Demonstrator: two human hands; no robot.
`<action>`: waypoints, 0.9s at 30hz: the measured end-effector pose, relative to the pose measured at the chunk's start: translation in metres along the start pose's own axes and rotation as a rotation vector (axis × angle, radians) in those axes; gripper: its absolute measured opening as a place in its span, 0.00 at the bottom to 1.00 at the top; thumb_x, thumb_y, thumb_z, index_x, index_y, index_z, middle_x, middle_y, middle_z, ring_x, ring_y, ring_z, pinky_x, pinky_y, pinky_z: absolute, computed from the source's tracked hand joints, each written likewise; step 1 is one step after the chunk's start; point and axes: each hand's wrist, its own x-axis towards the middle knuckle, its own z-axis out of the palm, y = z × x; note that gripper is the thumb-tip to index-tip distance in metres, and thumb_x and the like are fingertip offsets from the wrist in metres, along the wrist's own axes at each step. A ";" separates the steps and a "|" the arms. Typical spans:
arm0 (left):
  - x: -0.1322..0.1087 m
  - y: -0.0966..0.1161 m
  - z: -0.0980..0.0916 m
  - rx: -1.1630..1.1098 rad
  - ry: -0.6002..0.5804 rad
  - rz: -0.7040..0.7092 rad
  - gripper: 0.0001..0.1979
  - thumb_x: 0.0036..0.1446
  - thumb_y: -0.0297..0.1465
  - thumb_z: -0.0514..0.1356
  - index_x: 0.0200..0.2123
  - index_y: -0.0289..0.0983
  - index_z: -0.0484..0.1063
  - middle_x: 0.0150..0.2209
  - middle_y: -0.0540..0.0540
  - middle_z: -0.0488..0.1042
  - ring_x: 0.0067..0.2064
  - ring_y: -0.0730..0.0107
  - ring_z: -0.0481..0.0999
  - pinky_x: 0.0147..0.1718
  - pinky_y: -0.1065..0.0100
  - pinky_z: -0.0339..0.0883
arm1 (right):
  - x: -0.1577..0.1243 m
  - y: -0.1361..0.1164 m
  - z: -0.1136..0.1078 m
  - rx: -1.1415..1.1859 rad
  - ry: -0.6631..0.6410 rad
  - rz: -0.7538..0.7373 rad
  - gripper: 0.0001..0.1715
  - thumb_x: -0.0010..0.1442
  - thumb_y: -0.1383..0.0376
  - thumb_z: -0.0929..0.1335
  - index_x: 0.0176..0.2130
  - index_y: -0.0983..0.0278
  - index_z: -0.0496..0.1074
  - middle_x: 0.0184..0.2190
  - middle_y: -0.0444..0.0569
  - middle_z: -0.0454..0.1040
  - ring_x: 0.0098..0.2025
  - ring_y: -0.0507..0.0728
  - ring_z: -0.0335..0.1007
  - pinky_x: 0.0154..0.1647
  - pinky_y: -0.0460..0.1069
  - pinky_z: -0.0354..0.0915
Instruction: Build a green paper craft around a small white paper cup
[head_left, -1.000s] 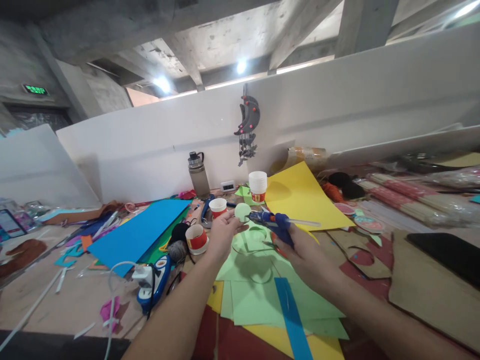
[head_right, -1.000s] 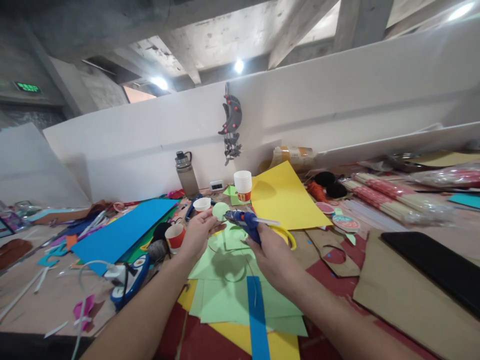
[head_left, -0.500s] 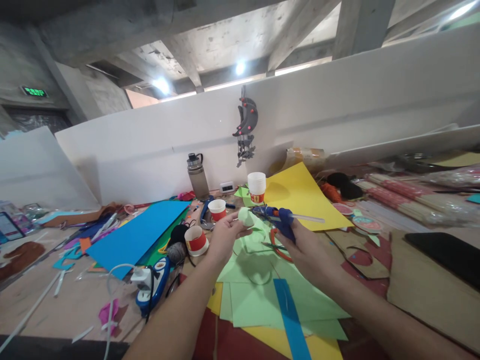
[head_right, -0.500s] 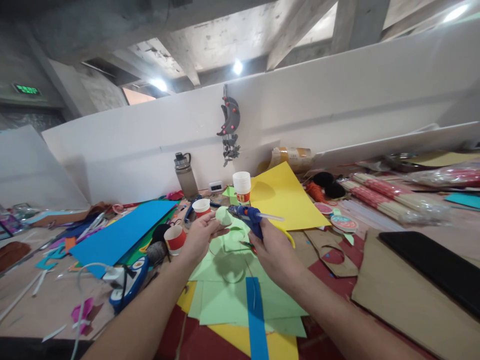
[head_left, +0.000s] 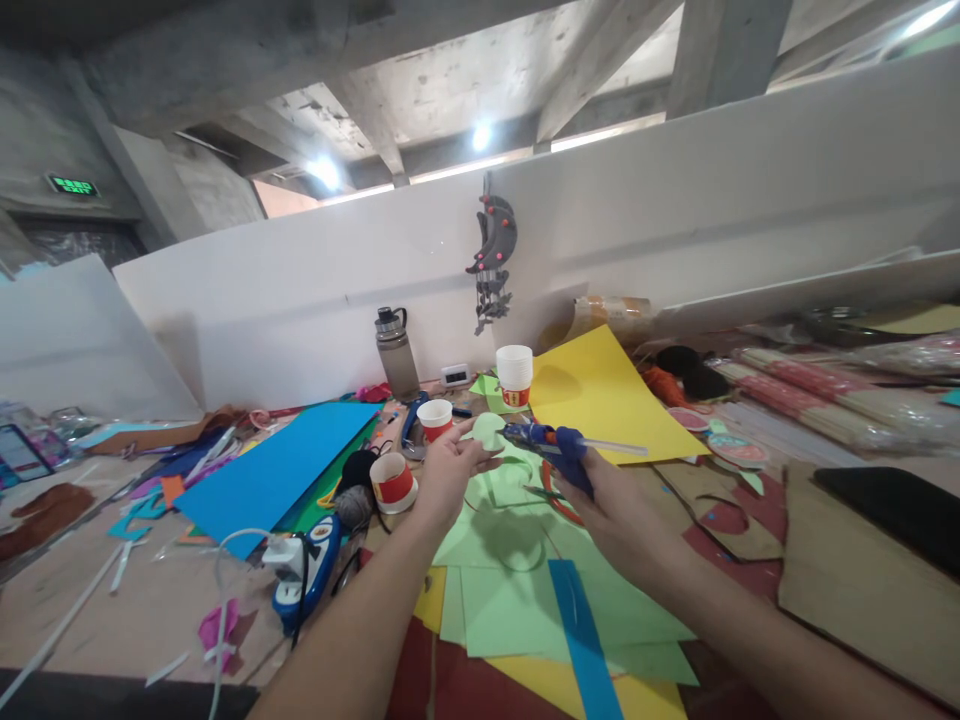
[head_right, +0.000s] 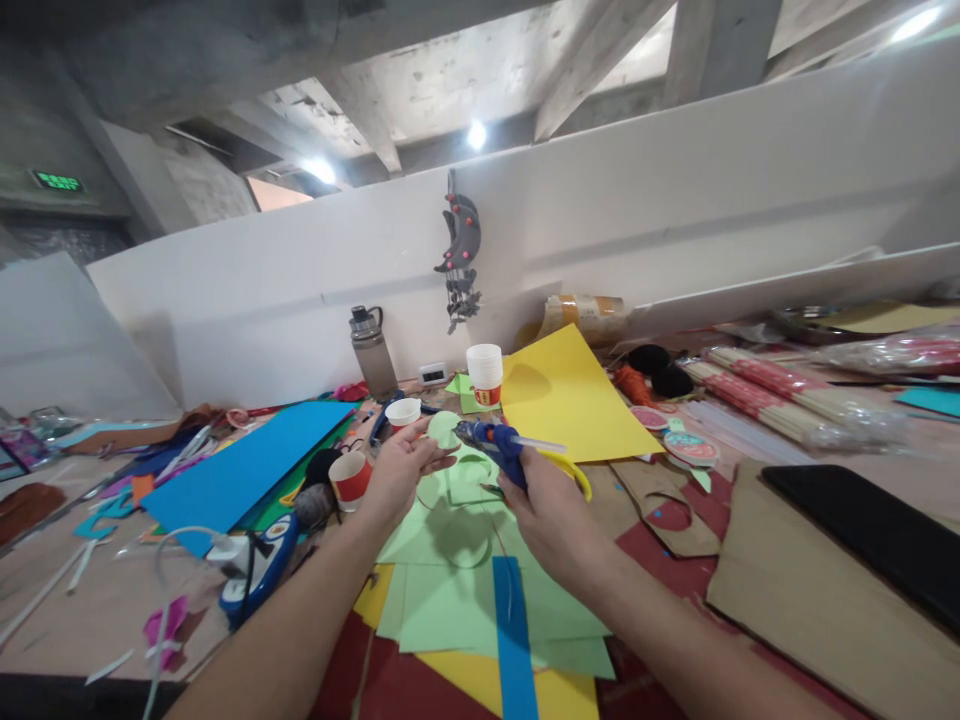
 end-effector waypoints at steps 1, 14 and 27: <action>0.000 0.000 0.000 0.006 0.000 0.002 0.23 0.48 0.26 0.63 0.50 0.30 0.68 0.30 0.44 0.78 0.33 0.65 0.79 0.40 0.59 0.73 | -0.001 0.000 0.001 0.009 -0.021 -0.004 0.14 0.60 0.60 0.60 0.41 0.64 0.68 0.38 0.56 0.76 0.40 0.62 0.73 0.39 0.52 0.65; 0.001 -0.004 -0.001 0.045 -0.040 0.003 0.19 0.48 0.28 0.63 0.46 0.31 0.71 0.31 0.43 0.78 0.33 0.68 0.77 0.41 0.59 0.72 | 0.001 0.000 -0.001 -0.055 -0.019 0.026 0.13 0.61 0.60 0.58 0.40 0.63 0.67 0.36 0.56 0.76 0.38 0.62 0.72 0.37 0.52 0.64; 0.000 -0.006 0.003 0.075 -0.034 0.027 0.13 0.51 0.28 0.61 0.41 0.31 0.69 0.30 0.44 0.77 0.31 0.70 0.76 0.42 0.58 0.73 | 0.000 0.003 0.006 0.012 -0.036 -0.012 0.16 0.61 0.59 0.59 0.42 0.64 0.68 0.38 0.57 0.76 0.39 0.63 0.72 0.38 0.53 0.65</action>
